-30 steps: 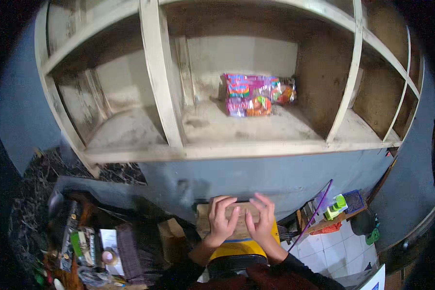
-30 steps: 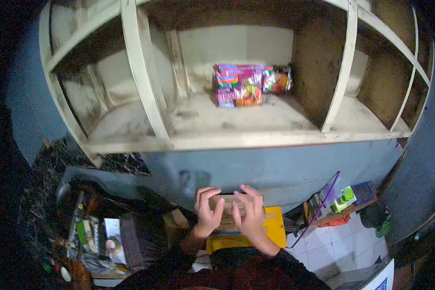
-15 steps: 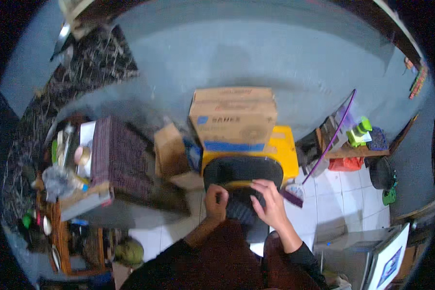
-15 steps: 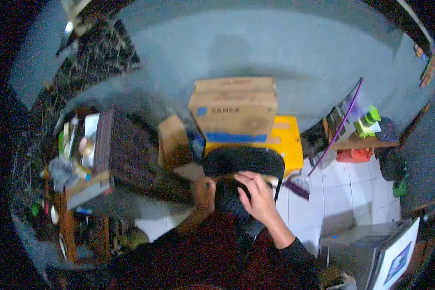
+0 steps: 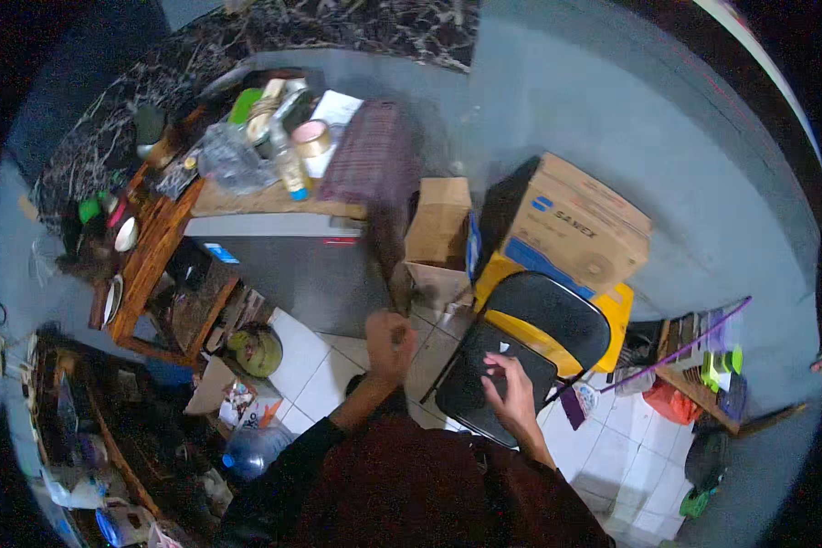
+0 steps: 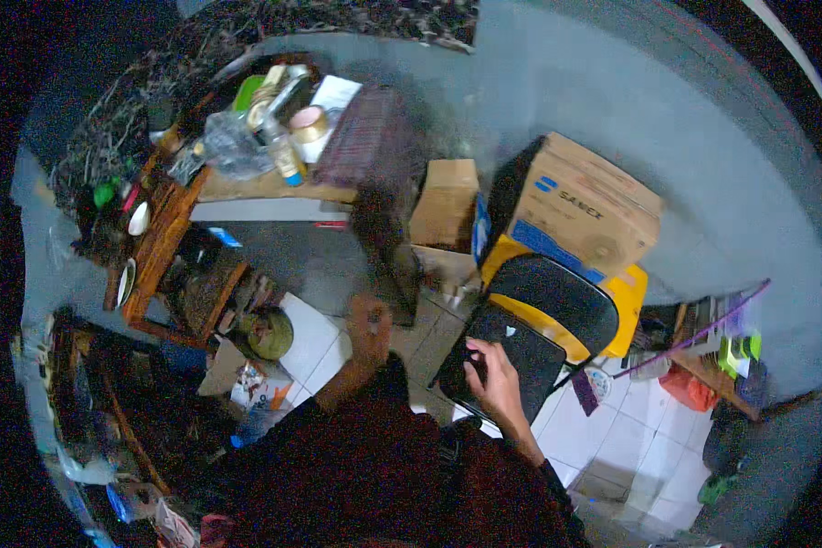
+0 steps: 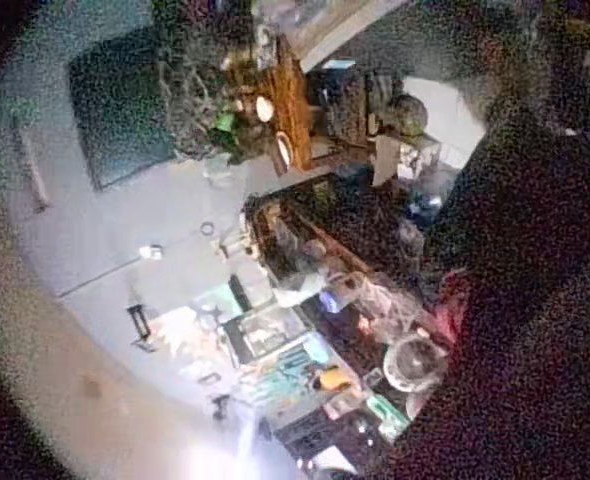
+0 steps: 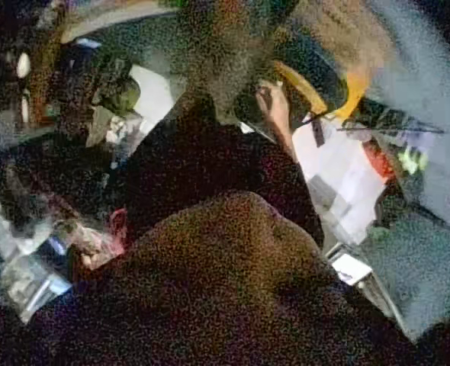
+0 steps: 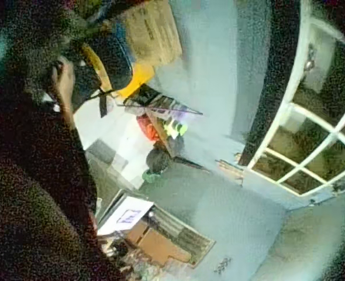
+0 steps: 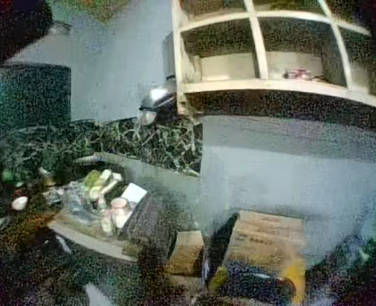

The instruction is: Transferring instant noodle packets from a refrigerator to a shelf.

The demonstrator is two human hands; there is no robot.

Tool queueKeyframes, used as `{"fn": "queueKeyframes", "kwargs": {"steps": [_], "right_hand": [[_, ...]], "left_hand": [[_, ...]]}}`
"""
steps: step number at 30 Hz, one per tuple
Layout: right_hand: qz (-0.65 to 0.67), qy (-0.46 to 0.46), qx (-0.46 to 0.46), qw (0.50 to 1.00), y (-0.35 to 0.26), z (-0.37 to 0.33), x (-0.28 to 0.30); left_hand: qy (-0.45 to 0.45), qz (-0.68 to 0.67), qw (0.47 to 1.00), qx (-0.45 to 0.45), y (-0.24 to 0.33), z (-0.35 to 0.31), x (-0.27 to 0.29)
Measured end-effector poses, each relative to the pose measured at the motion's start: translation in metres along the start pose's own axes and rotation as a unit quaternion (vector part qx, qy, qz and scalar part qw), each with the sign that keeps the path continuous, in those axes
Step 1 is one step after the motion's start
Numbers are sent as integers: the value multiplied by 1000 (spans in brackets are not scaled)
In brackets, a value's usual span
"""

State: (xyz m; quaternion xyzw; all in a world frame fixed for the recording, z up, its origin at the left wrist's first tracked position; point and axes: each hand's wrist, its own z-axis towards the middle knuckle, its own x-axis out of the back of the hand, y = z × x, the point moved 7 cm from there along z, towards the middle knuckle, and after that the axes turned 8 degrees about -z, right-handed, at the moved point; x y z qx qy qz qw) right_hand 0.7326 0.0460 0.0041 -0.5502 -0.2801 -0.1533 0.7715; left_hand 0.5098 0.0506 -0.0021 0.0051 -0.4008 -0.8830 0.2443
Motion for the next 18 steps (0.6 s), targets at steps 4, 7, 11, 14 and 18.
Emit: {"fn": "queueKeyframes", "kwargs": {"steps": [4,7,11,14,18], "right_hand": [[-81,-77,118,987,-72,64,-87],[-102,-30,257,960,-149,129,-176],[-57,5,303,951,-245,226,-314],[-120,-5,300,946,-292,278,-407],[-283,18,271,920,-307,302,-454]], "left_hand": [[109,87,990,9,-60,50,122],[134,143,980,34,-119,109,221],[-5,294,955,40,-195,187,329],[-43,301,950,72,-238,203,370],[-37,375,926,18,-252,200,378]]}}
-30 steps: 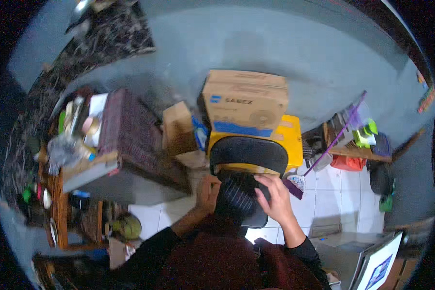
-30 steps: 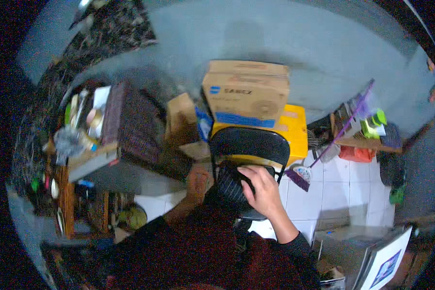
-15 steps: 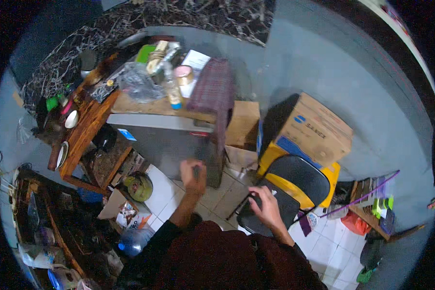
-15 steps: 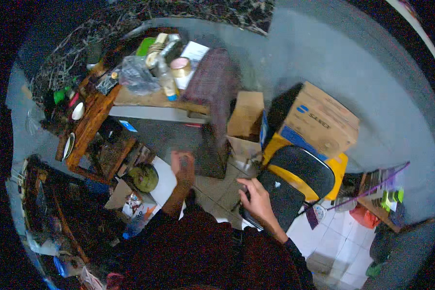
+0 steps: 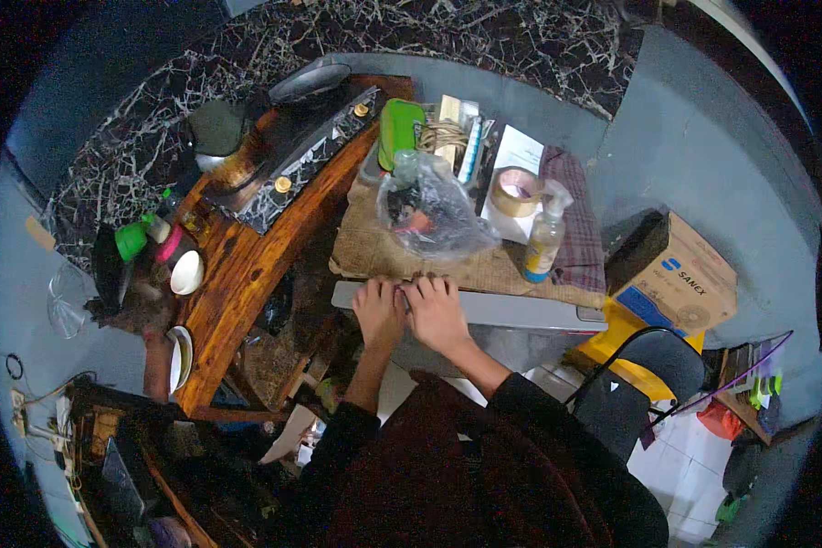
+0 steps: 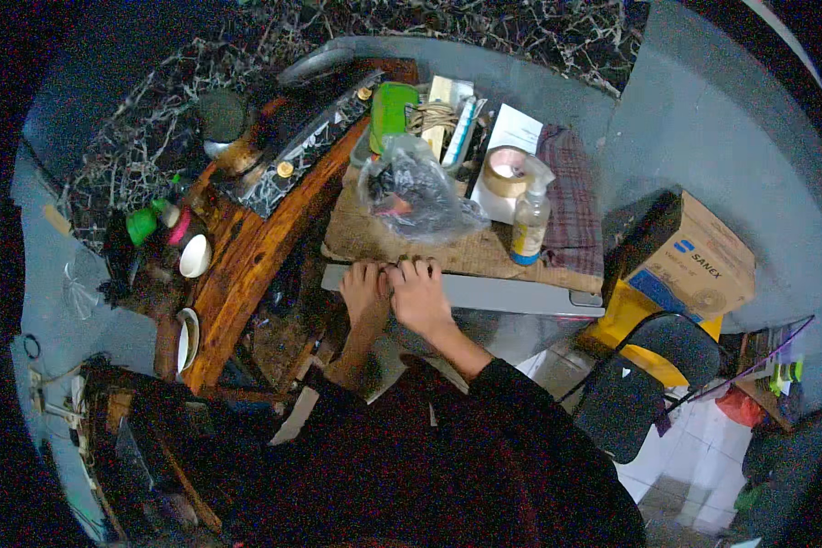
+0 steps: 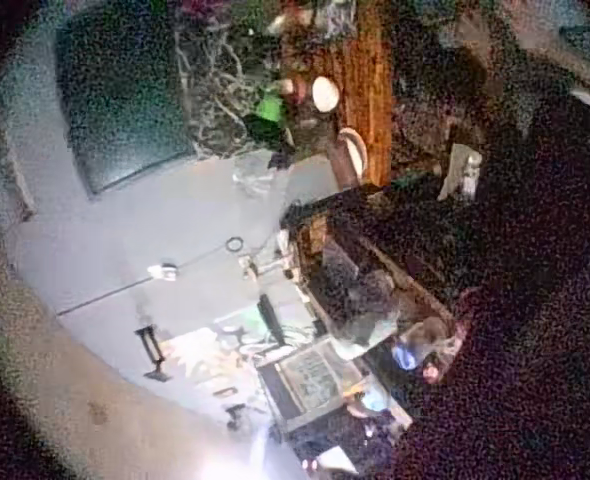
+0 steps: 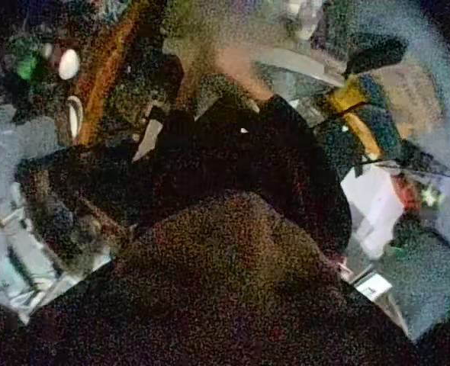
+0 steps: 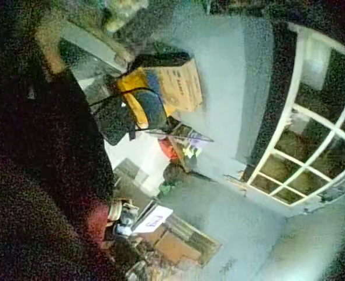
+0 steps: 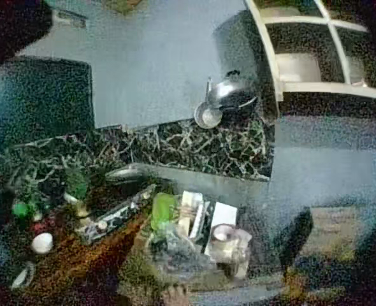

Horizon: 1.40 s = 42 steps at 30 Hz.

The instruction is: Transferring instant noodle packets from a refrigerator to a shelf.

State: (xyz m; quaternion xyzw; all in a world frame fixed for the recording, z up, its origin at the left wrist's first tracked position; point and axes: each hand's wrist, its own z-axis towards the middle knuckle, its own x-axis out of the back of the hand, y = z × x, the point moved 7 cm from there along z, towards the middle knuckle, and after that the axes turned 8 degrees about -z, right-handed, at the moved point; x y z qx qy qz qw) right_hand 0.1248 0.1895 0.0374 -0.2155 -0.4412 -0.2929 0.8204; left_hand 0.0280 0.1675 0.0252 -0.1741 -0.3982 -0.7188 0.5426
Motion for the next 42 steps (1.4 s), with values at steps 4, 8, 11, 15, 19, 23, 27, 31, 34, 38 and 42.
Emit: {"fn": "queueKeyframes", "kwargs": {"steps": [4,8,11,15,19,23,27,31,34,38,42], "right_hand": [[-24,-29,-12,999,-1,-3,-11],[-56,43,-24,997,-6,-9,-3],[-70,39,-84,993,-6,-14,-4],[-43,50,-128,990,-7,-19,-1],[-28,54,-143,988,-14,-29,6],[21,51,-127,990,-40,-70,20],[62,79,-112,989,-72,-138,59],[98,-30,-156,982,-78,-196,95],[57,-104,-191,974,-71,-231,116],[-2,-51,-276,960,-56,-276,159],[-75,-90,-402,908,-46,-331,191]], "left_hand": [[20,2,1000,4,0,-7,-4],[24,23,999,13,2,-8,-3],[12,41,999,31,3,-11,-5],[29,65,997,5,9,-15,-4],[-5,58,998,25,11,-28,-1],[-13,83,996,29,31,-76,32],[-79,72,994,-2,77,-150,75],[-296,-49,953,34,113,-192,81],[-419,-209,884,-2,157,-215,69],[-458,-296,837,-40,204,-239,54],[-481,-323,812,-72,248,-262,41]]}}
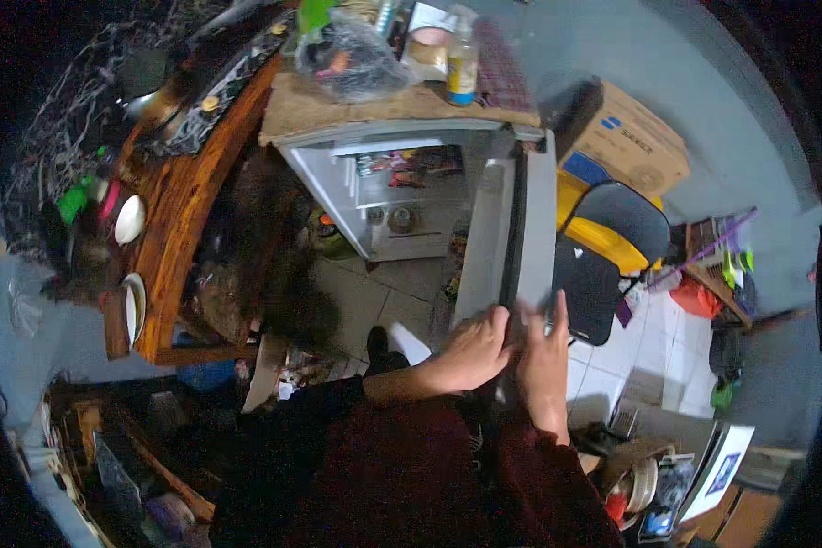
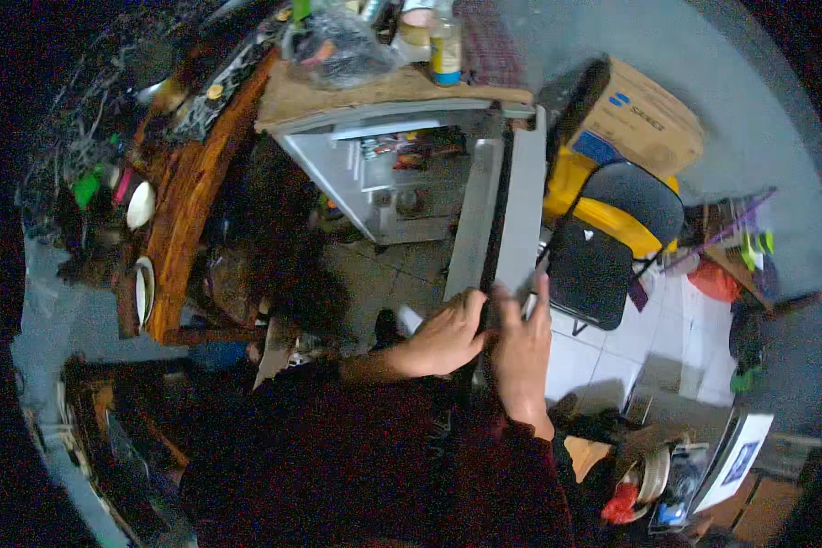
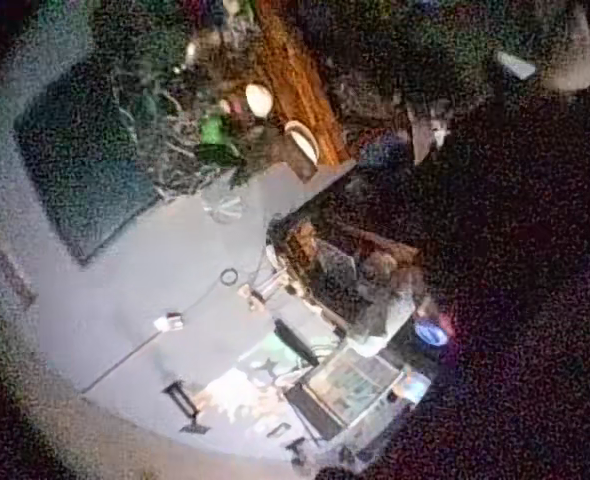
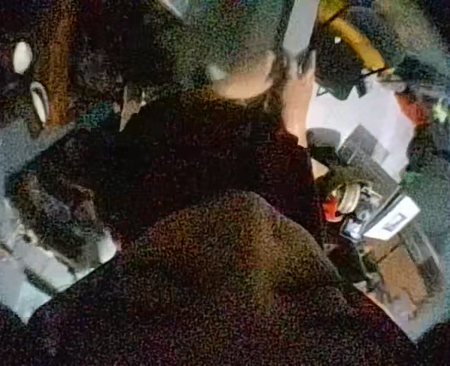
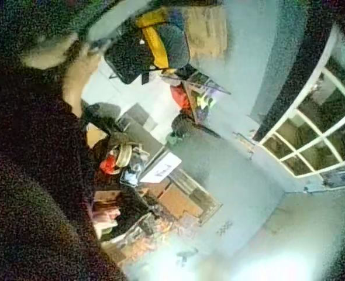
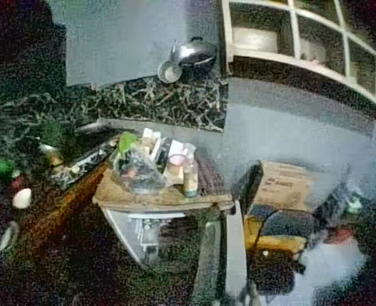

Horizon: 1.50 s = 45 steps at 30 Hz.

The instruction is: Transferring instant noodle packets from a refrigerator to a shelf.

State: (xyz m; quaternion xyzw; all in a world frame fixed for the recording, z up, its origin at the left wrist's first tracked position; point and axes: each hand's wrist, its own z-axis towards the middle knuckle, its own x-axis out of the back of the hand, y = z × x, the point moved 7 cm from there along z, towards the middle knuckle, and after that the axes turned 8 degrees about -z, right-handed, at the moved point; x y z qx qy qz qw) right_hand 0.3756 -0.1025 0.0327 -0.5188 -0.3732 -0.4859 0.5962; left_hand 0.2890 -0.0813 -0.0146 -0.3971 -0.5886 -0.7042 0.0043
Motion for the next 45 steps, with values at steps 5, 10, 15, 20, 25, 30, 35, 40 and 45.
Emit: {"fn": "queueKeyframes", "kwargs": {"steps": [5,10,15,20,25,30,35,40,45], "right_hand": [[-7,-32,-88,996,44,-27,2],[-118,25,-126,985,42,-13,4],[117,14,16,993,-27,45,-68],[243,-183,-15,952,-33,155,-267],[337,-207,-162,904,16,294,-497],[409,-114,-77,902,44,431,-660],[71,153,60,984,42,468,-727],[100,64,-83,990,49,462,-736],[659,166,-131,722,67,429,-637]], "left_hand": [[-52,-65,992,-91,16,14,-27],[-42,-76,989,-123,-26,21,-9],[77,-86,993,-11,-179,60,45],[217,-184,938,199,-409,109,91],[338,-182,918,103,-551,205,145],[408,-79,905,95,-600,288,185],[436,-90,892,74,-609,313,188],[450,-216,865,48,-612,305,195],[441,-464,768,6,-608,296,202]]}}
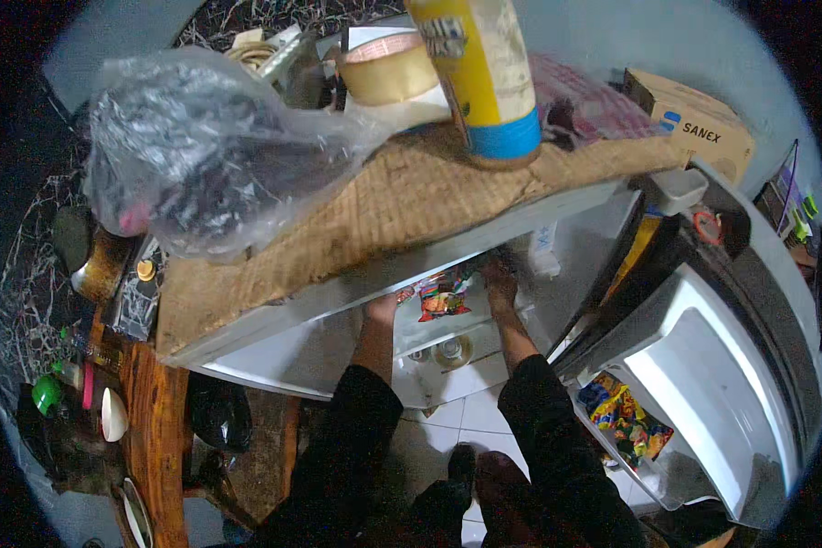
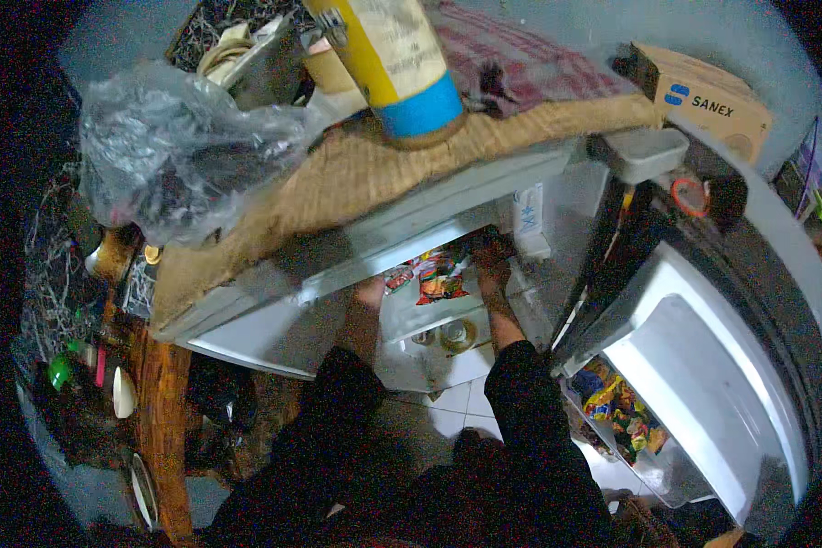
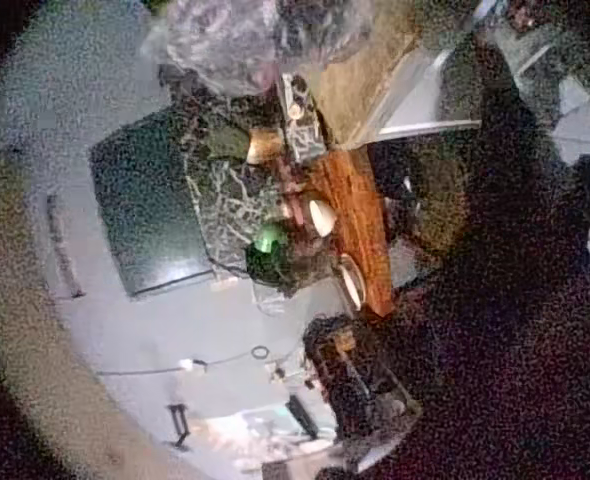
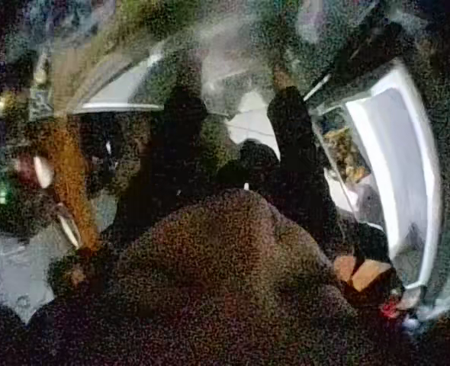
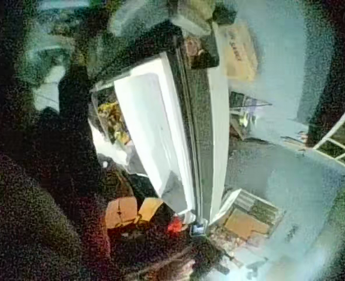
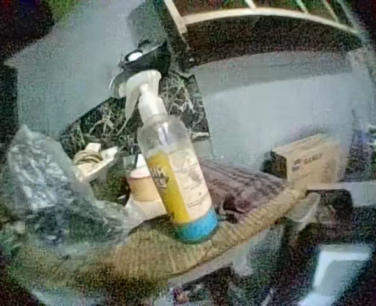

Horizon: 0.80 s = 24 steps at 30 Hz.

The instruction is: Transferring instant noodle packets from a refrigerator to a shelf.

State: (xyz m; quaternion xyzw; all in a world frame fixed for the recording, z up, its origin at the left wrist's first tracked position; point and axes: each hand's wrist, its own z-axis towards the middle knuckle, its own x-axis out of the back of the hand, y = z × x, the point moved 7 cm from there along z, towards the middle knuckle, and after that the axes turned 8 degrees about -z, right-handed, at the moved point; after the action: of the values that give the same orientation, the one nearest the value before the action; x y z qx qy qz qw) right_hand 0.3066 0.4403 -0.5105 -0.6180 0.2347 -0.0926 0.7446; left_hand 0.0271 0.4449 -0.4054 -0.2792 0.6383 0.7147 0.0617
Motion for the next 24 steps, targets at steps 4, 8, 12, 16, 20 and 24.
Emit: {"fn": "queueKeyframes", "kwargs": {"steps": [4,8,12,16,20,24], "right_hand": [[-75,13,-36,996,-92,-40,24],[-192,-64,-50,978,-183,-87,33],[-239,-139,-163,947,-308,-177,83],[-174,-134,-92,971,-501,-265,178],[-130,-26,37,990,-665,-278,308],[21,-68,46,996,-711,-261,381]], "left_hand": [[25,-218,973,75,5,-47,15],[106,-292,928,206,14,-127,33],[95,-355,861,351,57,-224,26],[-74,-26,955,288,143,-314,30],[-123,-289,856,410,208,-388,-11],[-310,156,938,-8,322,-420,-60]]}}
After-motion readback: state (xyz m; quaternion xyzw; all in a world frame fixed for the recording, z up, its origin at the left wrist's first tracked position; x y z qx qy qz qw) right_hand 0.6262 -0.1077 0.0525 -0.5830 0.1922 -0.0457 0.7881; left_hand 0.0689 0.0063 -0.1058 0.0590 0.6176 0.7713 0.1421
